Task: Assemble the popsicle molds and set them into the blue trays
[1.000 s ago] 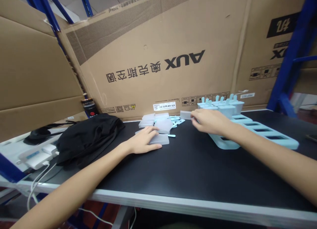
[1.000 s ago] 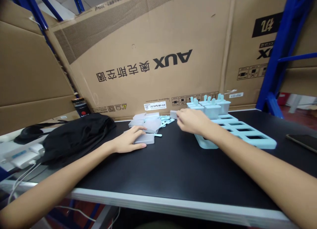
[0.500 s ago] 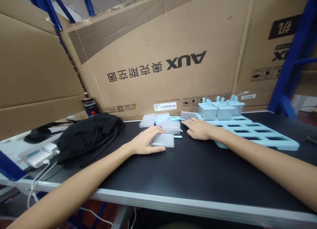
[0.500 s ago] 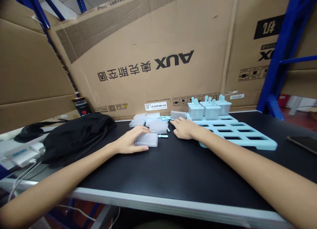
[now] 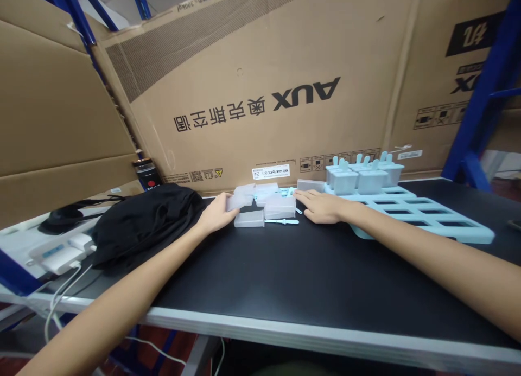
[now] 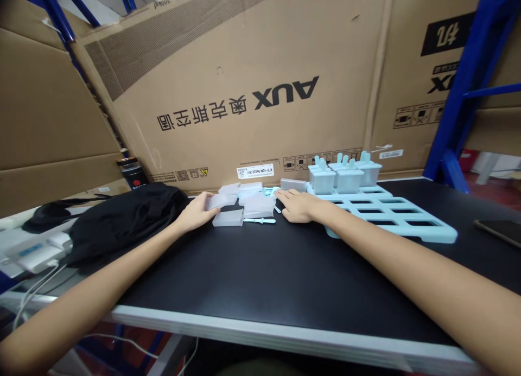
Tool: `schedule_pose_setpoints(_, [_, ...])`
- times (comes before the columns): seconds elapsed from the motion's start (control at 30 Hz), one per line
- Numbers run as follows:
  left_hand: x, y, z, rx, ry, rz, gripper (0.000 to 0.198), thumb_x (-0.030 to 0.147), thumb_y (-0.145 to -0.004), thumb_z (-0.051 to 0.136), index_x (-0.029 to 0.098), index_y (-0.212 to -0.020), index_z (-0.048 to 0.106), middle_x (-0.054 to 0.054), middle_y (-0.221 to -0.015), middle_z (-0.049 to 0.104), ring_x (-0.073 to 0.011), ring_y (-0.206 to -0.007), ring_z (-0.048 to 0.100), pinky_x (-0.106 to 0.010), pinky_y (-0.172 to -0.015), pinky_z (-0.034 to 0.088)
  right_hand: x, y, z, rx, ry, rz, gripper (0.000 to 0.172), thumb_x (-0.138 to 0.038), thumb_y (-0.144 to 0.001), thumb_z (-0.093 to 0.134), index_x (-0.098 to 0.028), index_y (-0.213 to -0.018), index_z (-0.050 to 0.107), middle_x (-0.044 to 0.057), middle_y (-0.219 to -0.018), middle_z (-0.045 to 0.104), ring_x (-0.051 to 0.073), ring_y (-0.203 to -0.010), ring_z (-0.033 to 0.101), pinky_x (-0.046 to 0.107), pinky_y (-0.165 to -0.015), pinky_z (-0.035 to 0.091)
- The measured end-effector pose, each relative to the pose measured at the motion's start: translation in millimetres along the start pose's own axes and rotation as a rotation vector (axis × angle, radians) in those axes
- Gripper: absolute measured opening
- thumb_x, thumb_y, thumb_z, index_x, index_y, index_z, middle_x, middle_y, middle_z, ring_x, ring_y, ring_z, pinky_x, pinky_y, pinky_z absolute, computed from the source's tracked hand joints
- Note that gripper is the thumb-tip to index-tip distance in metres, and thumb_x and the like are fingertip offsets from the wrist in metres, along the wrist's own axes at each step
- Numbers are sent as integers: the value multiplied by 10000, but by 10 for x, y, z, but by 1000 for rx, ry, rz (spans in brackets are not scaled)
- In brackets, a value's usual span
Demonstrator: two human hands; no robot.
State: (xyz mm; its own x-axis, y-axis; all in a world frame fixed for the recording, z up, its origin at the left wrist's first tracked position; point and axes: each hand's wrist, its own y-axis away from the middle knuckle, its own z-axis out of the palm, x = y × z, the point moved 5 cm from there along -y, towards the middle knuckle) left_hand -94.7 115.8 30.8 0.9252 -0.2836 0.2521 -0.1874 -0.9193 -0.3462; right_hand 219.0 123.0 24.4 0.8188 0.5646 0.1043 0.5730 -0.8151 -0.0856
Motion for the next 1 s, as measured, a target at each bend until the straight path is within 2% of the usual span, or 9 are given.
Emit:
schedule_pose_setpoints(0.13, [-6,40,100,-78,-6,59,561,544,-925,429,186,-1355,469,-120,-1417,524,-297,-1313,487,-428,-1082,394,-8,-128,14,-28,-13,-3,611,-287,-819,475,-166,-1418,492,99,-1519,409,337,-1288,488,504,-1013,466])
schedule_pose_setpoints(0.23, [58,77,101,-57,-51,146,582,583,-962,345,220,-1401,463,-97,-1423,505,-297,-1344,423,-471,-1122,346,-10,-184,-6,-32,-14,-5,476,-271,-819,486,-165,-1266,606,127,-1410,515,330,-1221,530,461,-965,478])
schedule_pose_setpoints(0.33, [193,107,51,4,-105,311,559,573,-978,333,252,-1413,475,-94,-1426,481,-297,-1318,413,-503,-1128,325,-2,-190,-52,-24,-13,3,343,-257,-826,489,-156,-1108,655,146,-1270,561,297,-1122,576,377,-871,486])
schedule_pose_setpoints(0.5, [540,243,6,-91,-46,625,487,597,-920,494,252,-1257,566,-75,-1373,547,-275,-1262,484,-463,-1105,350,58,-153,-145,-48,-6,41,237,-254,-850,485,-134,-971,650,145,-1059,589,236,-866,613,327,-716,439])
schedule_pose_setpoints(0.6, [685,322,-19,-101,10,621,495,633,-826,613,221,-1094,561,-77,-1217,635,-274,-1115,580,-448,-1014,425,101,-95,-196,-78,-14,42,189,-293,-848,515,-148,-808,629,120,-915,612,216,-787,591,310,-654,395])
schedule_pose_setpoints(0.7, [755,384,6,-134,38,569,445,586,-825,621,214,-1047,519,-69,-1123,650,-259,-978,620,-424,-893,483,133,-3,-226,-111,-39,49,170,-292,-805,569,-174,-685,547,69,-735,597,194,-704,563,292,-597,353])
schedule_pose_setpoints(0.8, [808,439,33,-168,92,572,439,500,-813,644,206,-1101,489,-71,-1103,616,-247,-946,617,-387,-833,507,162,97,-277,-111,-95,81,122,-252,-734,618,-185,-784,529,41,-755,615,172,-685,565,271,-574,351])
schedule_pose_setpoints(0.87, [873,476,29,-169,143,607,511,462,-781,680,195,-1160,464,-87,-1129,573,-247,-970,607,-377,-847,516,185,162,-333,-124,-176,113,217,-215,-678,641,-183,-863,532,38,-796,636,169,-685,579,266,-581,368])
schedule_pose_setpoints(1.0, [1102,530,35,-161,156,662,653,496,-818,651,204,-1337,383,-113,-1183,488,-251,-967,604,-409,-842,537,173,310,-564,-138,-335,117,191,-295,-694,677,-176,-804,574,47,-777,652,179,-688,593,282,-609,399])
